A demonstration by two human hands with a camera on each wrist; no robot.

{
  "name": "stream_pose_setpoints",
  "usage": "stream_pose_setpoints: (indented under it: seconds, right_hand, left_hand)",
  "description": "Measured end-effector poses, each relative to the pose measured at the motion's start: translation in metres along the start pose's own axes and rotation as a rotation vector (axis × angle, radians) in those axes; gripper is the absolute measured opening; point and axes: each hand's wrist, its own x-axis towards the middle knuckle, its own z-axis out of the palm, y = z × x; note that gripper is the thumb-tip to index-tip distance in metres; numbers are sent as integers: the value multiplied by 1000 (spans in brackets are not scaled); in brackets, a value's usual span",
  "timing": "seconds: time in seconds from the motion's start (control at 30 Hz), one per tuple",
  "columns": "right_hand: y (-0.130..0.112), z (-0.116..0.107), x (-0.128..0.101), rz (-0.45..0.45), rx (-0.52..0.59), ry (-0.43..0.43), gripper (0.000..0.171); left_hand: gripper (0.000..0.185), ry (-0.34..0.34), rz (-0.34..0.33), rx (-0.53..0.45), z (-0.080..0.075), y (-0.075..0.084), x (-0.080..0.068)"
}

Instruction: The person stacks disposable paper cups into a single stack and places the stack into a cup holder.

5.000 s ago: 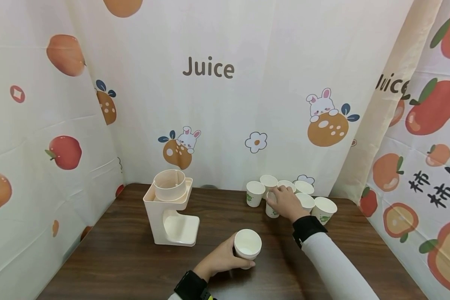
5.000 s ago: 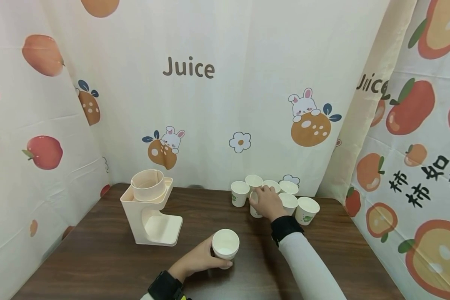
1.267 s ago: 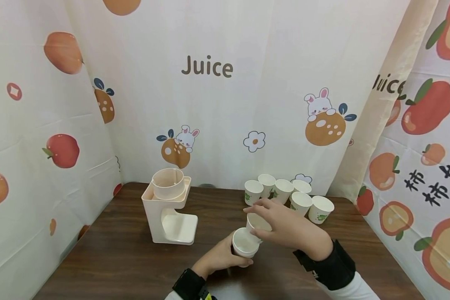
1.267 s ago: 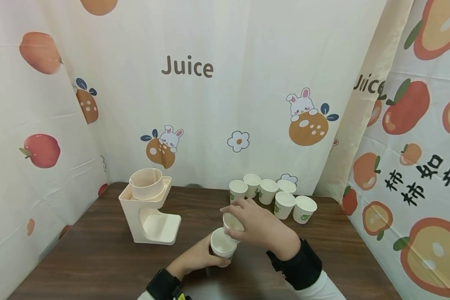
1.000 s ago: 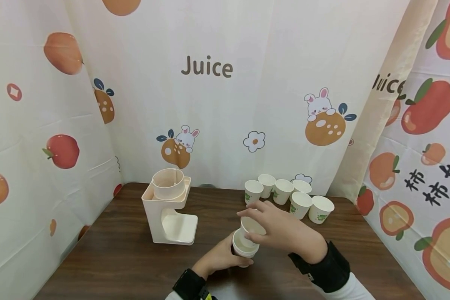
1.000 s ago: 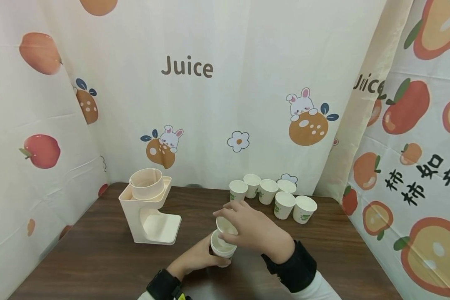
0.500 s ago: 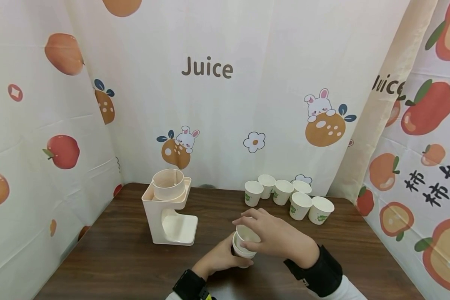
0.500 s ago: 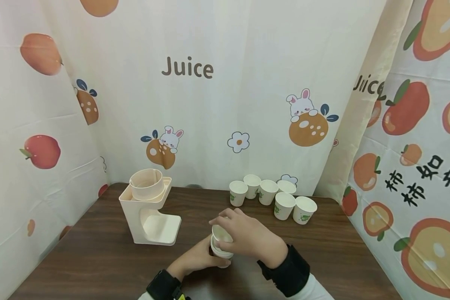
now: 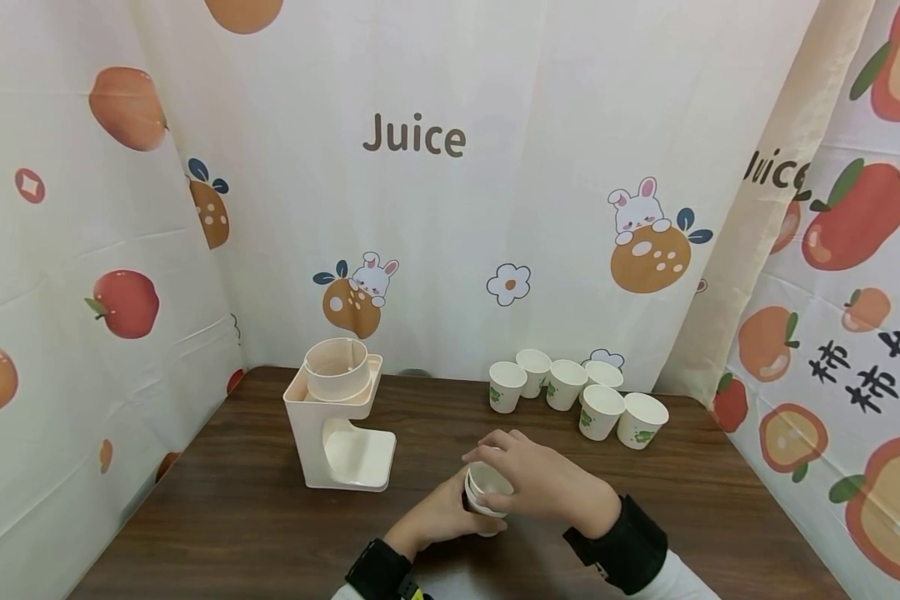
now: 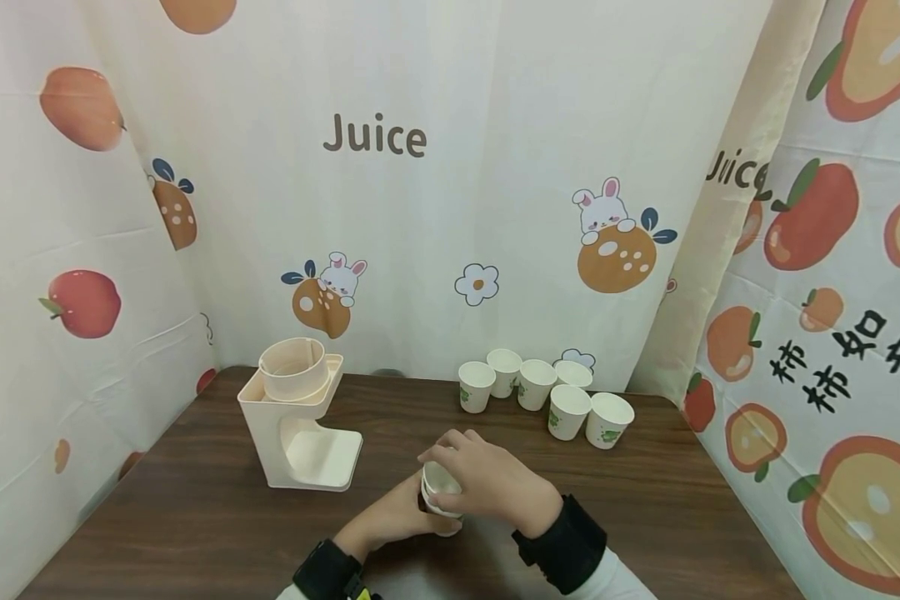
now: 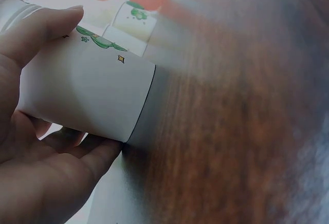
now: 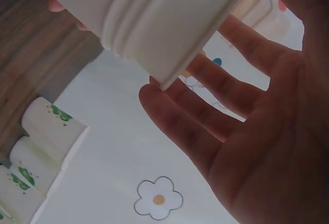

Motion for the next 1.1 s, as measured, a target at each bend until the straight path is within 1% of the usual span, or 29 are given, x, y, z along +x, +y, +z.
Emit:
stream_pose_setpoints:
  seconds: [0.13, 0.3, 0.53, 0.7, 0.9, 1.0, 1.1]
  right_hand:
    - [0, 4, 1, 1, 15, 1, 39]
    - [-2, 6, 1, 0, 19, 0, 37]
    - [0, 10, 2, 5, 23, -4, 37]
    - [2, 11, 1, -12, 26, 6, 38]
    - [3, 11, -3, -25, 28, 13, 39]
    - [5, 10, -4, -6, 30, 8, 39]
    - [8, 8, -6, 23, 17, 3, 38]
  left_hand:
    - [73, -9, 15, 1, 0, -1, 0]
    - [64, -12, 6, 24, 0, -2, 1]
    - [69, -1, -13, 38, 0, -2, 2]
    - [72, 1, -27, 49, -1, -1, 0]
    - [74, -15, -13, 19, 0, 0, -1]
    - [76, -24, 4, 1, 0, 0, -1]
    - [77, -18, 19, 1, 1, 0, 0]
